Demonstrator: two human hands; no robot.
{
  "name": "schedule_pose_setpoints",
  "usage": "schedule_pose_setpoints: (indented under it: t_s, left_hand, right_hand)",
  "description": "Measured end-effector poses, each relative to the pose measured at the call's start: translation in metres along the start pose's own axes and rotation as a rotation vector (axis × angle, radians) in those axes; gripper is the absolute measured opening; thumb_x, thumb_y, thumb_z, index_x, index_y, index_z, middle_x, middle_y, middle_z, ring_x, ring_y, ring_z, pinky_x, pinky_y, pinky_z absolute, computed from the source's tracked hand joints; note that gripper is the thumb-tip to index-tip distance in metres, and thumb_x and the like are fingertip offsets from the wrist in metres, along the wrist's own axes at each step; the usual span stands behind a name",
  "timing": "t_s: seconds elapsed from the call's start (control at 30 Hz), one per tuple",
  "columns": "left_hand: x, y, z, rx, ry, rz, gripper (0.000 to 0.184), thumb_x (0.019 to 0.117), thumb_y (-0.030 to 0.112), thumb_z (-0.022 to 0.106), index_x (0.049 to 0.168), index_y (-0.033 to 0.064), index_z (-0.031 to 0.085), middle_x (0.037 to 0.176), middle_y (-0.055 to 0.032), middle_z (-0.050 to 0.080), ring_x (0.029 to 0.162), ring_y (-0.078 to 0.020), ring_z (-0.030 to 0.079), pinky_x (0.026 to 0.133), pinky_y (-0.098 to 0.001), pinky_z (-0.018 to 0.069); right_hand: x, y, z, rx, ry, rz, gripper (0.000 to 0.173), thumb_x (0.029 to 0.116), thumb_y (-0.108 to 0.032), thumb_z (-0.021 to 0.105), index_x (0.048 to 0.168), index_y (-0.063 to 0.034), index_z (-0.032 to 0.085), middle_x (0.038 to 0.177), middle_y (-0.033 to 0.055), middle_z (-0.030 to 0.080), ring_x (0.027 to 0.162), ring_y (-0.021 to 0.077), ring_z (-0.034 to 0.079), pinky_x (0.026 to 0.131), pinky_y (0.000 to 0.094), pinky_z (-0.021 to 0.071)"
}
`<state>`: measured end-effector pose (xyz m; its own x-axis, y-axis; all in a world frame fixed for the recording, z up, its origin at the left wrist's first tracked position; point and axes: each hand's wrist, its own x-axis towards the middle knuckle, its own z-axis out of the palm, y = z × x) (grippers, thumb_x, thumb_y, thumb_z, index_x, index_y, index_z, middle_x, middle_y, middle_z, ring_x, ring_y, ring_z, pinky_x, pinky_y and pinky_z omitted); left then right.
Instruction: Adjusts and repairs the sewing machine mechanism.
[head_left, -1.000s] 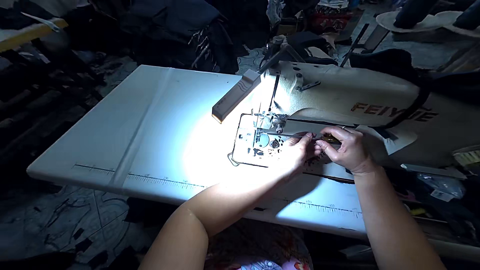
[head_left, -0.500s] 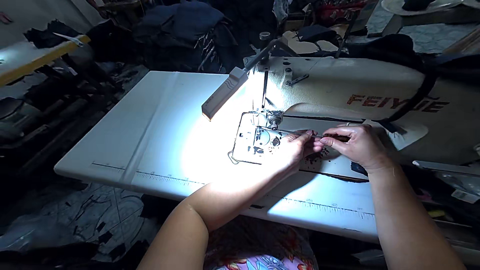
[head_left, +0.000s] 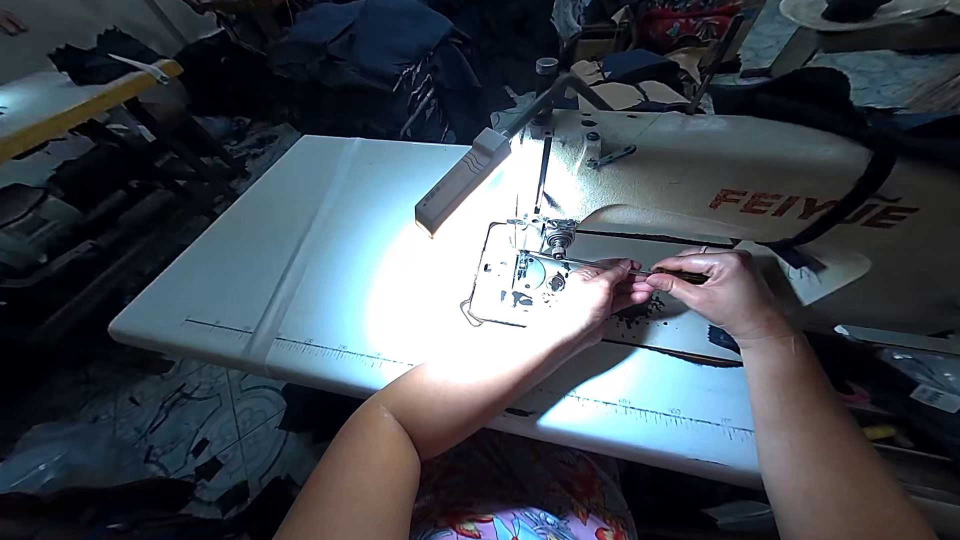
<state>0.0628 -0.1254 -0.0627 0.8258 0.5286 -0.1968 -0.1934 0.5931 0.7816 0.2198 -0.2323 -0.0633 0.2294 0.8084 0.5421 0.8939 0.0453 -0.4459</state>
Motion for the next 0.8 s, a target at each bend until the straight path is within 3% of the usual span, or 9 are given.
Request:
schedule_pose_setpoints:
  t_s: [0.3, 0.5, 0.6, 0.8]
  left_hand:
    - [0.0, 0.0, -0.003, 0.034, -0.025, -0.003, 0.025, 0.1107, 0.016, 0.043, 0.108, -0.001, 0.062, 0.084, -0.0049, 0.069, 0.07, -0.0076, 0.068, 0.071, -0.0219, 0.0588]
    - [-0.001, -0.002, 0.0, 0.047, 0.023, 0.02, 0.025, 0.1107, 0.015, 0.043, 0.11, -0.0007, 0.062, 0.082, -0.0039, 0.067, 0.069, -0.0079, 0.067, 0.07, -0.0226, 0.0589]
    - [0.0, -0.008, 0.004, 0.026, 0.049, 0.078, 0.024, 0.1106, 0.013, 0.042, 0.107, -0.0014, 0.061, 0.079, -0.003, 0.067, 0.068, -0.0079, 0.067, 0.07, -0.0229, 0.0586]
    - [-0.008, -0.01, 0.009, 0.07, 0.092, 0.109, 0.027, 0.1117, 0.017, 0.04, 0.105, 0.0012, 0.061, 0.078, -0.0018, 0.067, 0.065, -0.0072, 0.066, 0.068, -0.0227, 0.0591]
  right_hand:
    - [-0.001, 0.0, 0.002, -0.031, 0.033, -0.006, 0.027, 0.0886, -0.028, 0.071, 0.093, -0.0029, 0.08, 0.088, 0.0149, 0.075, 0.081, 0.0243, 0.071, 0.074, 0.0455, 0.0556]
    - [-0.005, 0.005, 0.014, -0.074, 0.155, -0.137, 0.031, 0.0898, -0.028, 0.068, 0.088, 0.0002, 0.079, 0.083, 0.0172, 0.074, 0.074, 0.026, 0.07, 0.067, 0.043, 0.0549]
    - [-0.006, 0.0, 0.015, -0.124, 0.19, -0.165, 0.029, 0.0893, -0.025, 0.068, 0.089, 0.0026, 0.078, 0.086, 0.0198, 0.075, 0.076, 0.0301, 0.073, 0.069, 0.0454, 0.0569]
    - [-0.007, -0.004, 0.011, -0.058, 0.117, -0.071, 0.028, 0.0898, -0.026, 0.068, 0.088, -0.0009, 0.08, 0.084, 0.0173, 0.075, 0.075, 0.0274, 0.073, 0.067, 0.0458, 0.0566]
